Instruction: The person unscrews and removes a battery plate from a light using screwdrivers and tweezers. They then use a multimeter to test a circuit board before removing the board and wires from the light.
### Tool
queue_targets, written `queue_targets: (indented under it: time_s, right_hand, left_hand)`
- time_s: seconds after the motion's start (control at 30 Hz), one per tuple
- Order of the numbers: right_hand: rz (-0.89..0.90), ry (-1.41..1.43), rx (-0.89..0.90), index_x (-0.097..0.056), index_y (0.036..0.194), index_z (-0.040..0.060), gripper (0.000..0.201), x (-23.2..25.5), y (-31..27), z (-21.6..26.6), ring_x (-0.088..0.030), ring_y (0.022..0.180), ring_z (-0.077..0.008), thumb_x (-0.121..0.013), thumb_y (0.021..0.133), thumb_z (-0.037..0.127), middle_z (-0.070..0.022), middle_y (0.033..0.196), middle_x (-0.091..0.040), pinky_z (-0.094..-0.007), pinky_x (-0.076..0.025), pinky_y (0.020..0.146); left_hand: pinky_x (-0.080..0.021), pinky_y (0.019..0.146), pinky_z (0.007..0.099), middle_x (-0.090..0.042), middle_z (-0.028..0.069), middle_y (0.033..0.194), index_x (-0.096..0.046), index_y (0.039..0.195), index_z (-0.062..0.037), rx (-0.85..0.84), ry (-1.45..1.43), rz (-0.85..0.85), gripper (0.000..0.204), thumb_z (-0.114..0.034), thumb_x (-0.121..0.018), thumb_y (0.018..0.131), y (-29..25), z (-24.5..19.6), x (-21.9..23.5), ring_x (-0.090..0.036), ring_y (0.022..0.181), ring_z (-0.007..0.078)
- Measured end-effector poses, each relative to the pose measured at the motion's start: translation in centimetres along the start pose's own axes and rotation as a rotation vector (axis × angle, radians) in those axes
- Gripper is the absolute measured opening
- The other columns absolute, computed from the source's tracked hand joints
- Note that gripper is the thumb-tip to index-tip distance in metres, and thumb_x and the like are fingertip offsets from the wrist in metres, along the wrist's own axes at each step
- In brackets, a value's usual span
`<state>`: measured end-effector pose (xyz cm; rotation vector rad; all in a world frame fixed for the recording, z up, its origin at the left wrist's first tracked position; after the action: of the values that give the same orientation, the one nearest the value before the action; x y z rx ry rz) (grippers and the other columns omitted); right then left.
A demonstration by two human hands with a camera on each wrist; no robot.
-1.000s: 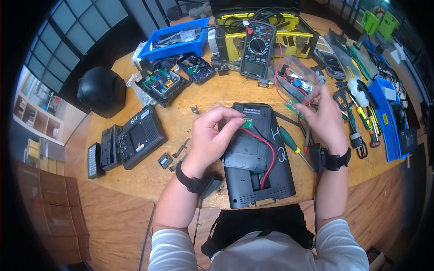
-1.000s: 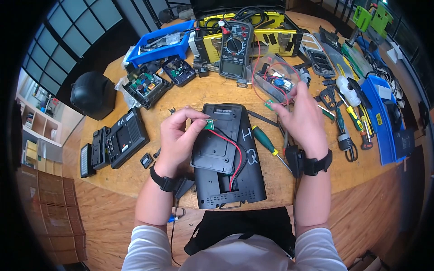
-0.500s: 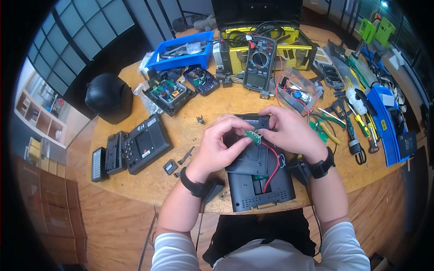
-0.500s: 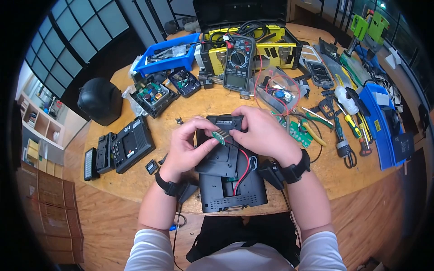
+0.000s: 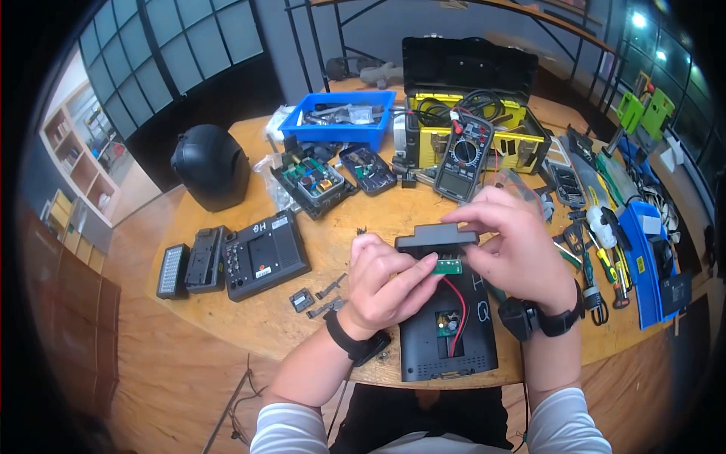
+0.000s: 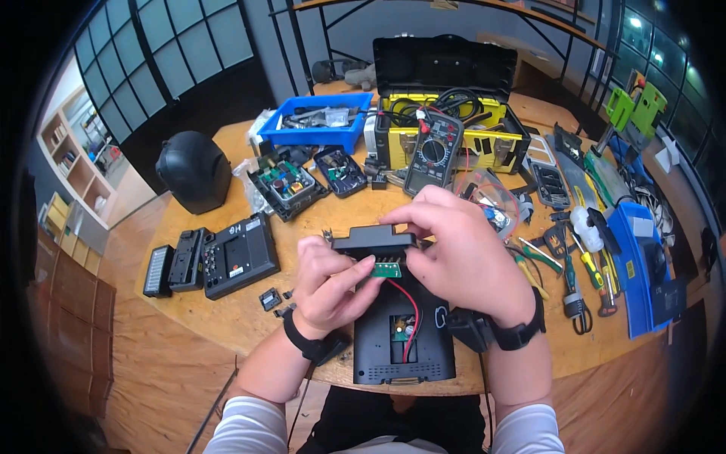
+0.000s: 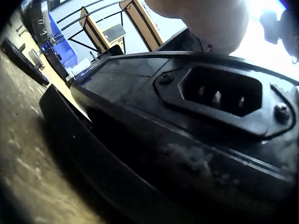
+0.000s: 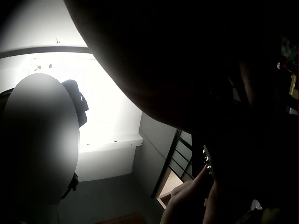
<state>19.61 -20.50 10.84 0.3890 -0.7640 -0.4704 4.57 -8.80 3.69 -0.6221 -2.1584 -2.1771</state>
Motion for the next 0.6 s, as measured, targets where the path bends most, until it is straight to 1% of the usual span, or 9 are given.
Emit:
queue_targets:
  time_s: [0.07,0.13,0.23,0.3,0.33,0.37,0.47,0.53,0.6]
  right_hand:
    - [-0.016,-0.153,0.072,-0.072,0.107,0.0024,0.035,-0.2,-0.3,0.2,-0.063,0.076,-0.0282,-0.065,0.074,-0.01,-0.012,0.086,-0.059,-0.036,-0.051,0.066]
    - [-0.016,-0.167,0.073,-0.072,0.107,0.0024,0.035,-0.3,-0.2,-0.1,-0.063,0.075,-0.0282,-0.065,0.075,-0.01,-0.0121,0.086,-0.059,-0.0357,-0.051,0.066]
    - [-0.037,-0.171,0.036,-0.072,0.108,0.0022,0.035,-0.3,-0.2,0.0,-0.063,0.073,-0.0268,-0.066,0.075,-0.009,-0.0119,0.087,-0.061,-0.0353,-0.052,0.066]
    - [-0.147,-0.251,0.023,-0.073,0.111,0.0028,0.038,0.5,-0.3,0.8,-0.064,0.069,-0.0207,-0.068,0.076,-0.009,-0.0099,0.088,-0.062,-0.0317,-0.051,0.06]
    - [-0.184,-0.155,-0.074,-0.074,0.115,0.004,0.042,1.2,-0.6,1.4,-0.063,0.067,-0.0127,-0.069,0.076,-0.011,-0.0069,0.088,-0.062,-0.0257,-0.049,0.054]
    - [-0.18,-0.149,-0.059,-0.074,0.116,0.0049,0.045,1.3,-0.7,1.6,-0.061,0.067,-0.0087,-0.069,0.075,-0.012,-0.0049,0.087,-0.061,-0.0209,-0.046,0.051]
    - [-0.121,-0.125,-0.016,-0.074,0.114,0.004,0.043,1.3,-0.8,1.5,-0.061,0.067,-0.0087,-0.068,0.075,-0.013,-0.0045,0.087,-0.06,-0.0198,-0.047,0.053]
    - [-0.047,-0.076,-0.027,-0.072,0.112,0.0027,0.039,1.0,-0.8,1.2,-0.061,0.068,-0.0079,-0.068,0.076,-0.013,-0.0043,0.089,-0.059,-0.0195,-0.049,0.054]
    - [-0.036,-0.018,-0.059,-0.07,0.11,0.002,0.038,0.8,-0.9,1.0,-0.06,0.069,-0.0073,-0.068,0.076,-0.013,-0.0041,0.09,-0.059,-0.0193,-0.049,0.054]
  left_hand:
    - [-0.042,0.07,0.0369,-0.06,0.0014,0.088,-0.074,0.106,-0.0088,0.009,0.013,0.003,0.042,-0.005,-0.089,0.067,0.0,-0.2,0.2,-0.055,0.074,0.0206]
    - [-0.042,0.07,0.0352,-0.06,-0.0012,0.085,-0.076,0.107,-0.0075,0.004,0.072,-0.03,0.043,-0.007,-0.09,0.067,0.1,-0.4,0.6,-0.055,0.073,0.0179]
    - [-0.043,0.07,0.035,-0.059,-0.0008,0.086,-0.075,0.106,-0.008,0.013,0.095,-0.042,0.041,-0.007,-0.09,0.068,0.2,-0.4,0.7,-0.055,0.072,0.0182]
    - [-0.042,0.07,0.0348,-0.058,-0.0009,0.086,-0.075,0.105,-0.0085,0.03,0.088,-0.038,0.039,-0.007,-0.09,0.068,0.1,-0.2,0.6,-0.055,0.073,0.0181]
    - [-0.042,0.071,0.0347,-0.058,-0.001,0.086,-0.075,0.104,-0.0085,0.018,0.076,-0.042,0.039,-0.006,-0.089,0.068,-0.2,-0.4,0.5,-0.054,0.072,0.0181]
    - [-0.042,0.071,0.0346,-0.057,-0.0011,0.086,-0.076,0.104,-0.0086,-0.011,0.072,-0.051,0.038,-0.005,-0.089,0.068,-0.1,-0.5,0.5,-0.054,0.072,0.0181]
    - [-0.041,0.071,0.0352,-0.056,-0.0017,0.085,-0.075,0.102,-0.0086,-0.025,0.058,-0.064,0.038,-0.004,-0.089,0.067,-0.2,-0.8,0.5,-0.055,0.073,0.0179]
    - [-0.041,0.071,0.0356,-0.055,-0.0019,0.084,-0.075,0.1,-0.0086,-0.037,0.067,-0.067,0.037,-0.003,-0.089,0.066,-0.3,-0.9,0.6,-0.055,0.073,0.0179]
    - [-0.04,0.071,0.0365,-0.054,-0.0021,0.083,-0.074,0.097,-0.0087,-0.036,0.027,-0.097,0.034,-0.002,-0.088,0.066,-0.3,-1.1,0.6,-0.055,0.072,0.0178]
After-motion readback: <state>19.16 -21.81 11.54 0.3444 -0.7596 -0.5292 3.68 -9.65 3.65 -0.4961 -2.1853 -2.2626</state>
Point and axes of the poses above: each hand's wrist, its own y-axis towards the middle knuckle, its own x-axis out of the back of the hand, z = x × y, the point moved 4 cm from there along y, towards the middle knuckle
